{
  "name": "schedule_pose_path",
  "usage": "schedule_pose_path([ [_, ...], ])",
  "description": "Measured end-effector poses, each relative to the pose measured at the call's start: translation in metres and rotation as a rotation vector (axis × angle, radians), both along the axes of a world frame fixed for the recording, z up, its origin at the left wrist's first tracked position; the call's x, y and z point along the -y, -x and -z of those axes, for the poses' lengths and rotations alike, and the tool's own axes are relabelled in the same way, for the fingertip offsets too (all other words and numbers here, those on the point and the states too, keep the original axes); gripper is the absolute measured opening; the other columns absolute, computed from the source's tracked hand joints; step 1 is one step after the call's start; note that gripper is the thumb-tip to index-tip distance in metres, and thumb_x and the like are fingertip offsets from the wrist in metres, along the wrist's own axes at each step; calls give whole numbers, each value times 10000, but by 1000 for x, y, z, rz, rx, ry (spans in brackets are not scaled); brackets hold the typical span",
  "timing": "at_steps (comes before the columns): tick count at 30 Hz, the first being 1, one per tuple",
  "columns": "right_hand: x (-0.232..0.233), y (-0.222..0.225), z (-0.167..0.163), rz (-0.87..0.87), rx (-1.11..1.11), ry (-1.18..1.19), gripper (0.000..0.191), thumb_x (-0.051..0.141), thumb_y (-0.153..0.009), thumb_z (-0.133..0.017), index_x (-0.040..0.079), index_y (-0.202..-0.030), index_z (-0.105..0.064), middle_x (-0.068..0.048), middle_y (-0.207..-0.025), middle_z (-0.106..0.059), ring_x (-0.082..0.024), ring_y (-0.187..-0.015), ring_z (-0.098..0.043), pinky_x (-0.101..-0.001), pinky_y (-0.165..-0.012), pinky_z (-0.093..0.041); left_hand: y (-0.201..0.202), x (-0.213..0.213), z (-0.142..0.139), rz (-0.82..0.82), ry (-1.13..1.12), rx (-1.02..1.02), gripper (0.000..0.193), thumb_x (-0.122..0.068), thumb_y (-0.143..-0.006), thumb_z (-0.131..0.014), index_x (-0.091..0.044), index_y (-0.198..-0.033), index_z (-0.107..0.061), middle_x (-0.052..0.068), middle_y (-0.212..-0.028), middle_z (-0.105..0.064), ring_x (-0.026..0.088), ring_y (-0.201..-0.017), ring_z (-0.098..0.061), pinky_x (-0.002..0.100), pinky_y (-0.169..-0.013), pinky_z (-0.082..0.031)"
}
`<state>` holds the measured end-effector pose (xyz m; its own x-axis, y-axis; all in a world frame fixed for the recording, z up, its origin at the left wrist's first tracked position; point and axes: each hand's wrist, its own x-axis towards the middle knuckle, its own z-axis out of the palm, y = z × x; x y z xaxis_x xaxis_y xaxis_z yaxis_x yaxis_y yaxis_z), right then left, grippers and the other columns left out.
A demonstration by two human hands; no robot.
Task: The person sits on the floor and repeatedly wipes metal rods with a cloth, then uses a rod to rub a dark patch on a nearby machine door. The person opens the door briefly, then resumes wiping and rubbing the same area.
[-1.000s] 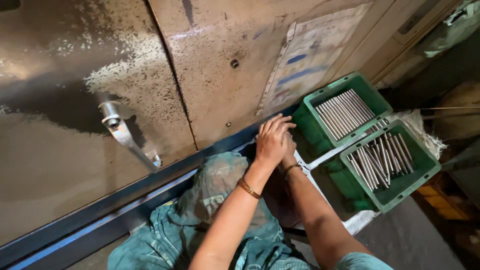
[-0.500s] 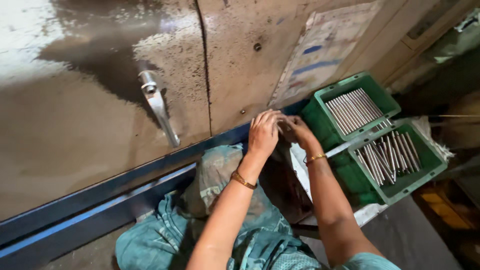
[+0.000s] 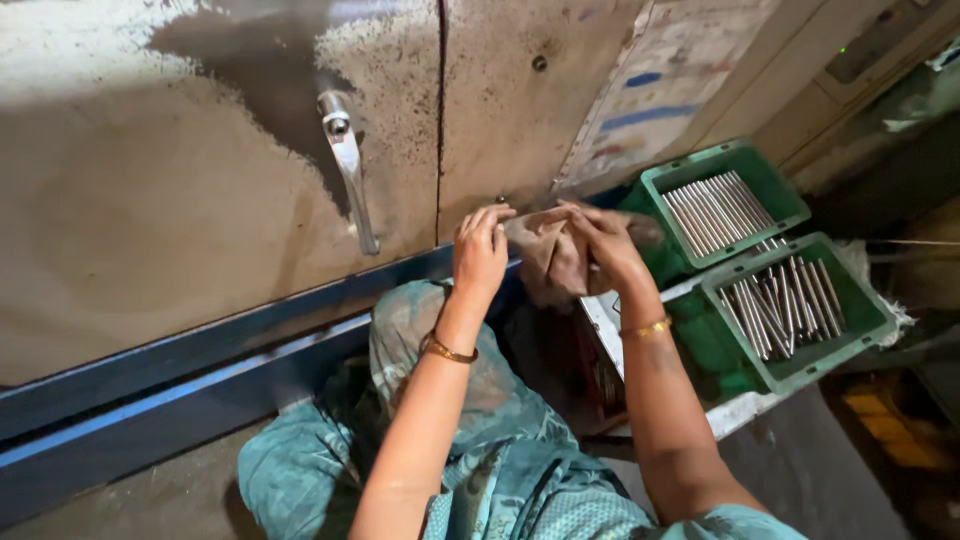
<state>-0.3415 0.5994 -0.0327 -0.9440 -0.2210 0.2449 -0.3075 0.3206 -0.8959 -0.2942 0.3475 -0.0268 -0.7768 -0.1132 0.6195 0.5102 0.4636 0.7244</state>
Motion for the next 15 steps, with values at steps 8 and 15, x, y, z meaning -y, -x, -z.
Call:
schedule_pose_path([
  [8, 40, -33, -44, 275, -92, 138, 329, 200, -1075, -640, 53, -1354, -731, -197, -1272, -595, -224, -1167, -563, -318, -1013, -463, 11, -13, 28, 345, -530, 509, 686, -463, -1032, -680, -54, -1509, -406, 133, -1485, -456, 263, -1395, -419, 437, -1130, -355],
  [15, 94, -73, -78, -369, 369, 831, 716, 91, -919, -665, 113, -1564, -354, 9, -1487, -560, -227, -1284, -571, -368, -1039, -508, 32, -34, 30, 955, -1220, 703, 562, -406, -993, -653, -49, -1402, -506, 114, -1332, -581, 238, -1212, -557, 412, -1013, -473],
])
